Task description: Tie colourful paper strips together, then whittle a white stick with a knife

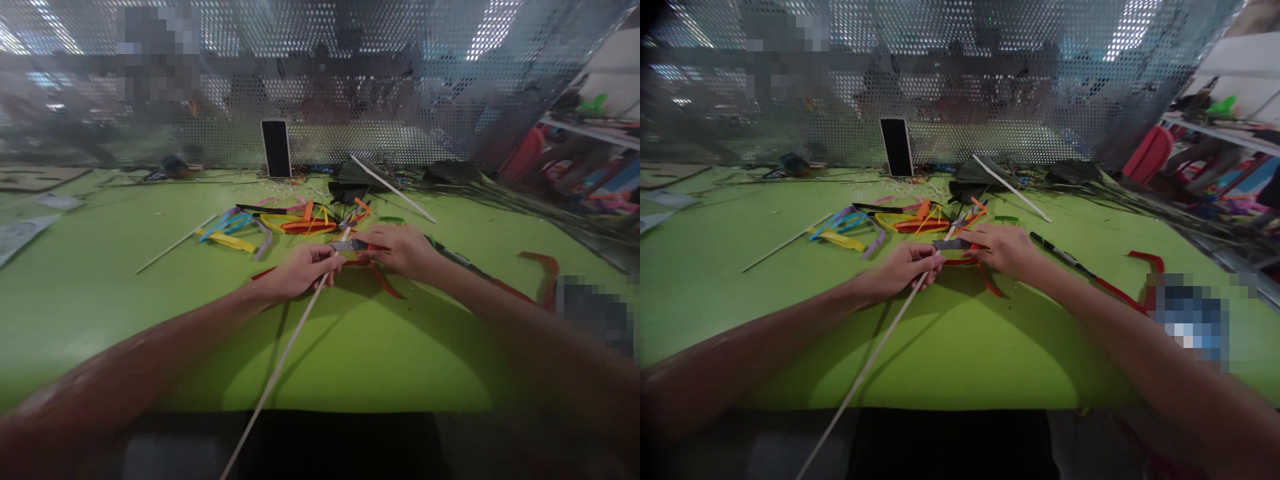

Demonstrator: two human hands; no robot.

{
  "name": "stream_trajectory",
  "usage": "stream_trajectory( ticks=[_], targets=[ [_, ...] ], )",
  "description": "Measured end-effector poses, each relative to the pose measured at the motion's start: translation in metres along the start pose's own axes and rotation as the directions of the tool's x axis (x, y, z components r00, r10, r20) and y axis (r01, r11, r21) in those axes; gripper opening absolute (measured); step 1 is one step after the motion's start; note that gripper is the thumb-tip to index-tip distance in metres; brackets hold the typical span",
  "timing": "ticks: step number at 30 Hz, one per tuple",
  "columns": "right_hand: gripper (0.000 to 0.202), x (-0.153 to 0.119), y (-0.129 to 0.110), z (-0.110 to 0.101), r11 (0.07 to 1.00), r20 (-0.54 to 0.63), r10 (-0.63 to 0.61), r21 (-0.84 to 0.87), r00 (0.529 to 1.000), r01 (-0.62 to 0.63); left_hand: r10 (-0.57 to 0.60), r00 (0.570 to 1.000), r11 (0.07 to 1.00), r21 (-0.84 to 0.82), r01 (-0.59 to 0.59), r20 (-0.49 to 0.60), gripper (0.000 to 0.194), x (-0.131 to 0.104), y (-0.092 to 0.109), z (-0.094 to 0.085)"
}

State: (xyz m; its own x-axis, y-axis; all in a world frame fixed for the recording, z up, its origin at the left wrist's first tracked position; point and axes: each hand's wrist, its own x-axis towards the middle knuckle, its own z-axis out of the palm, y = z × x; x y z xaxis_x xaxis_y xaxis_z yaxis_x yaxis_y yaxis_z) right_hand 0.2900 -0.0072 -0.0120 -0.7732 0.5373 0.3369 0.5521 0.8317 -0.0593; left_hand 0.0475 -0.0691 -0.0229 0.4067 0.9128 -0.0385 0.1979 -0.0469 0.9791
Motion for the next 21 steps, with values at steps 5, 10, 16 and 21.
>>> stream_trajectory(
  ticks=[5,10,16,21],
  targets=[
    [0.041,-0.002,0.027,-0.002,0.988,-0.070,0.153,0.048,0.986,-0.150,-0.025,0.994,0.999,0.044,0.020,0.108,0.028,-0.010,0.007,0.005],
    [0.038,-0.002,0.055,-0.013,0.966,-0.158,0.257,0.042,0.953,-0.254,-0.081,0.978,0.997,0.013,0.080,0.195,0.031,-0.014,0.009,0.010],
    [0.041,0.003,0.024,-0.023,0.972,-0.123,0.209,0.139,0.970,-0.192,-0.058,0.991,0.995,-0.078,0.068,0.122,0.029,-0.004,0.002,0.006],
    [0.042,0.005,0.004,-0.026,0.981,-0.117,0.107,0.176,0.987,-0.085,-0.014,0.995,0.986,-0.166,0.030,0.097,0.027,-0.003,-0.002,0.006]
  ],
)
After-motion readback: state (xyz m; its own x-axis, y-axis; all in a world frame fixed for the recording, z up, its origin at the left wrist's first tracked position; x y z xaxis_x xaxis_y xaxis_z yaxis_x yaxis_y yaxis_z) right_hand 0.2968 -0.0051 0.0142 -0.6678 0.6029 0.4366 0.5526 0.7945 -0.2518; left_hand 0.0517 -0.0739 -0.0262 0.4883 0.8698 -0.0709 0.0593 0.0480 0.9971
